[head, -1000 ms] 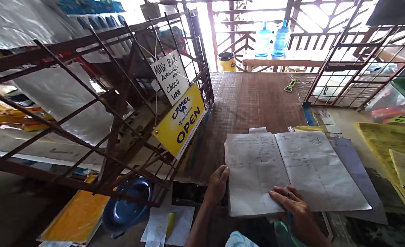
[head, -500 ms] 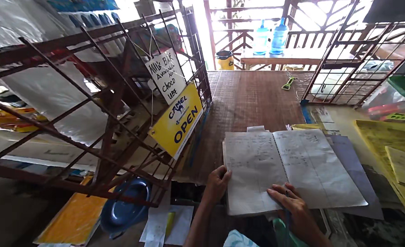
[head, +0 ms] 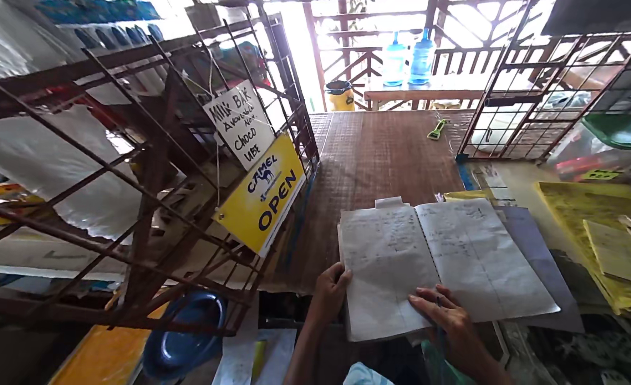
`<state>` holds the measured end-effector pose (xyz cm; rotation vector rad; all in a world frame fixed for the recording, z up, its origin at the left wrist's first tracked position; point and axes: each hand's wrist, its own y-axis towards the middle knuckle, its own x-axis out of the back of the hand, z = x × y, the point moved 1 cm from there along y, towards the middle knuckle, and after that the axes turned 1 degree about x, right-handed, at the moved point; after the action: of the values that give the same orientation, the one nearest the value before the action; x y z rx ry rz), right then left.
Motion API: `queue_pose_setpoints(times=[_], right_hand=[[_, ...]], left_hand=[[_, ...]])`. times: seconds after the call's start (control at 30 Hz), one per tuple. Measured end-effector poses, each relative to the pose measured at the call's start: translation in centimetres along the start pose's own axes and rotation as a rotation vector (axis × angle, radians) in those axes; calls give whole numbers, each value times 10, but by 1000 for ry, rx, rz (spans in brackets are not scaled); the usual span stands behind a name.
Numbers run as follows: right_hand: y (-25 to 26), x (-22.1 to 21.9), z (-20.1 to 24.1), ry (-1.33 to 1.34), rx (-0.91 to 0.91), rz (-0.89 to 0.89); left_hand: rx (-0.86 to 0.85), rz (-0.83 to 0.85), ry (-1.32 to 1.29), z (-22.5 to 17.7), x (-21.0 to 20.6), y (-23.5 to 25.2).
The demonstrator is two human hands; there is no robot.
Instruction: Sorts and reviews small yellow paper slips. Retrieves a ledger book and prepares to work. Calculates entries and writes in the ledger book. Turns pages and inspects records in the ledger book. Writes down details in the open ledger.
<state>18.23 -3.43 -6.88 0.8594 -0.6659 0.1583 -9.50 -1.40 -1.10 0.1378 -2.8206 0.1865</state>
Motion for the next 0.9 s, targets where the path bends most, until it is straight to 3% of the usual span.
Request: queue_pose_setpoints(times=[0.9], right_hand=[[0,-1,-1,0,15,0]], left_hand=[[-14,-38,34,1,-3,0]])
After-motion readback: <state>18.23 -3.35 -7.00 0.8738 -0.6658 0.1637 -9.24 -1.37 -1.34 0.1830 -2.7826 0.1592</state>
